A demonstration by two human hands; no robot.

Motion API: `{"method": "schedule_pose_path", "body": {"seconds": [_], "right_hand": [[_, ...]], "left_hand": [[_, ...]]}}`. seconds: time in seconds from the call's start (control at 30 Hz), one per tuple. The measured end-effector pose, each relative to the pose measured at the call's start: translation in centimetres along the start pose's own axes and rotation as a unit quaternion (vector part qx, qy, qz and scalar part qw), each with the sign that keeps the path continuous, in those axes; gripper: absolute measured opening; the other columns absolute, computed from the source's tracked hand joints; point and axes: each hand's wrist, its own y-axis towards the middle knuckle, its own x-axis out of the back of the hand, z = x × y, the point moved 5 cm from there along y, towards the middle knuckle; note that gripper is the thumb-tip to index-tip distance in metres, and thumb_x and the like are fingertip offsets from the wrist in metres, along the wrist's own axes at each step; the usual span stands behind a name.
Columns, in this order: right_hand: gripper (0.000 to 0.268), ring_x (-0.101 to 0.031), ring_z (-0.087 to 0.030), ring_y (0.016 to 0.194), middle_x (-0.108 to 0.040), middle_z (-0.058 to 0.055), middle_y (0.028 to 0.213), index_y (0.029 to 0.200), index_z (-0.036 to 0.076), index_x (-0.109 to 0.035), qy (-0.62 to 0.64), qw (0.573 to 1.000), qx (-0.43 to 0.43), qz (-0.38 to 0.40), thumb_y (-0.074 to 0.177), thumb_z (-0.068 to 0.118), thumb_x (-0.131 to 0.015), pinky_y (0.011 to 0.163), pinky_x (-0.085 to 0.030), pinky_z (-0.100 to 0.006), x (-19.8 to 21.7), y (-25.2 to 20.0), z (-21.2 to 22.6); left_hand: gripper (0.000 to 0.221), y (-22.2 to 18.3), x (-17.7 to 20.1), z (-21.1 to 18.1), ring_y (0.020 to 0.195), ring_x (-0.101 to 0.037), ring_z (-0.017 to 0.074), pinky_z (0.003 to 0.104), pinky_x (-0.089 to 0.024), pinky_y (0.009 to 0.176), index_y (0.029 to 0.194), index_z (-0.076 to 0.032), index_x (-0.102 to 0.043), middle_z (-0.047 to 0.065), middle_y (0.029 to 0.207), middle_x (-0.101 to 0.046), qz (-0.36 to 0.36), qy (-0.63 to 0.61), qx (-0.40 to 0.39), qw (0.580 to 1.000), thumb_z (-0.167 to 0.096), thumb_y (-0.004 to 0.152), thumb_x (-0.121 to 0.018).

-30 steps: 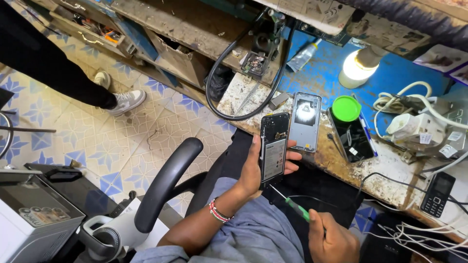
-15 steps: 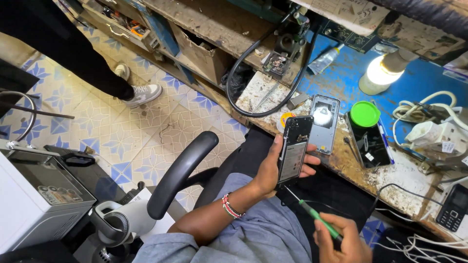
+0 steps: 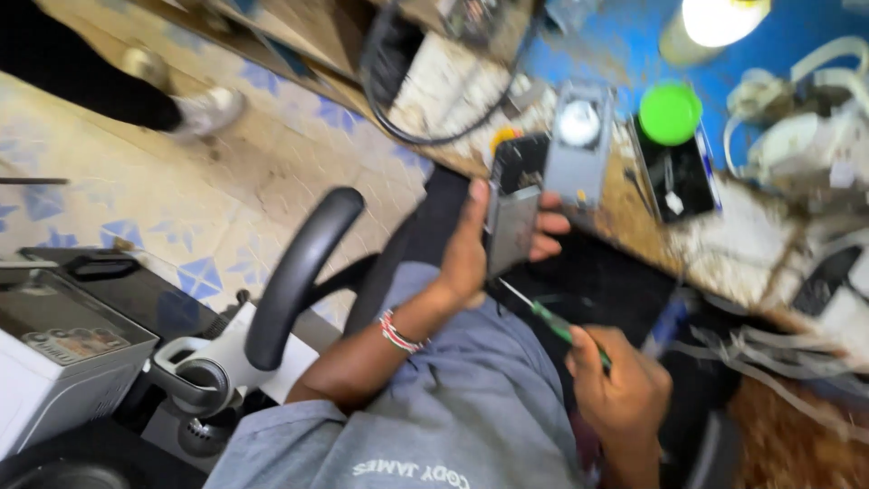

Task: Using a precision screwdriver to fasten screws into the internal frame of a mobile phone during a repair process.

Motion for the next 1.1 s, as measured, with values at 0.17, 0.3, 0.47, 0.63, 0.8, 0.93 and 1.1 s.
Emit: {"method": "schedule_pose_path", "body": {"seconds": [0.17, 0.3, 0.47, 0.63, 0.8, 0.93, 1.1], "right_hand": [[0.018, -0.077, -0.019, 0.084, -0.078, -0.011, 0.097, 0.112, 0.0, -0.071, 0.144, 0.989, -0.041, -0.001, 0.098, 0.012, -0.071, 0.077, -0.059, -0.029, 2.0, 1.5, 2.1], [0.015, -0.072, -0.019, 0.076, -0.073, -0.016, 0.093, 0.12, -0.003, -0.063, 0.186, 0.97, -0.106, -0.117, 0.109, 0.007, -0.068, 0.07, -0.06, -0.03, 1.6, 4.6, -0.4], [0.011, -0.07, -0.027, 0.097, -0.072, -0.016, 0.11, 0.118, -0.003, -0.068, 0.104, 0.983, -0.058, -0.136, 0.11, 0.004, -0.068, 0.088, -0.054, -0.038, -1.0, 7.8, -2.1], [0.013, -0.071, -0.031, 0.099, -0.072, -0.018, 0.111, 0.12, -0.004, -0.067, 0.091, 0.988, -0.05, -0.111, 0.107, -0.001, -0.067, 0.086, -0.055, -0.041, -2.6, 9.3, -2.4], [0.012, -0.07, -0.03, 0.098, -0.072, -0.016, 0.111, 0.121, -0.004, -0.067, 0.083, 0.989, -0.033, -0.114, 0.111, 0.004, -0.065, 0.086, -0.054, -0.041, -2.1, 9.7, -1.8], [0.012, -0.07, -0.031, 0.101, -0.071, -0.018, 0.111, 0.12, -0.004, -0.067, 0.096, 0.986, -0.043, -0.126, 0.112, 0.005, -0.065, 0.09, -0.054, -0.041, -1.0, 9.0, -1.2], [0.013, -0.073, -0.026, 0.093, -0.065, -0.019, 0.112, 0.119, -0.006, -0.061, 0.29, 0.941, -0.122, -0.122, 0.111, 0.003, -0.065, 0.083, -0.062, -0.03, -0.1, 6.9, -0.8]], "left_hand": [[0.102, -1.5, -2.4, -3.4, 0.093, -0.073, 0.0299, 0.037, -0.06, 0.084, 0.141, 0.007, -0.055, 0.025, 0.118, -0.072, -0.005, -0.032, 0.026, 0.999, -0.078, 0.091, -0.03], [0.098, -1.1, -2.2, -4.8, 0.092, -0.074, 0.0263, 0.037, -0.06, 0.085, 0.141, 0.006, -0.055, 0.024, 0.12, -0.071, -0.033, -0.015, 0.003, 0.999, -0.076, 0.091, -0.033], [0.097, -0.6, -1.3, -4.7, 0.095, -0.074, 0.0294, 0.04, -0.063, 0.082, 0.141, 0.005, -0.055, 0.027, 0.122, -0.07, -0.044, -0.048, 0.042, 0.997, -0.076, 0.09, -0.035], [0.102, -0.6, -1.5, -4.7, 0.093, -0.075, 0.0318, 0.043, -0.064, 0.079, 0.145, -0.004, -0.053, 0.027, 0.12, -0.071, -0.053, -0.043, 0.091, 0.993, -0.082, 0.084, -0.033], [0.11, -0.4, -1.8, -4.3, 0.085, -0.075, 0.0274, 0.04, -0.064, 0.07, 0.15, -0.001, -0.05, 0.027, 0.119, -0.071, -0.025, -0.053, 0.106, 0.993, -0.085, 0.081, -0.031], [0.113, -0.3, -1.7, -3.6, 0.088, -0.075, 0.0283, 0.04, -0.064, 0.072, 0.154, -0.001, -0.045, 0.028, 0.128, -0.067, -0.015, -0.063, 0.106, 0.992, -0.085, 0.08, -0.031], [0.114, -0.5, -2.1, -2.8, 0.097, -0.074, 0.0333, 0.045, -0.064, 0.077, 0.157, -0.003, -0.042, 0.026, 0.143, -0.058, 0.002, -0.116, 0.108, 0.987, -0.087, 0.08, -0.033]]}}
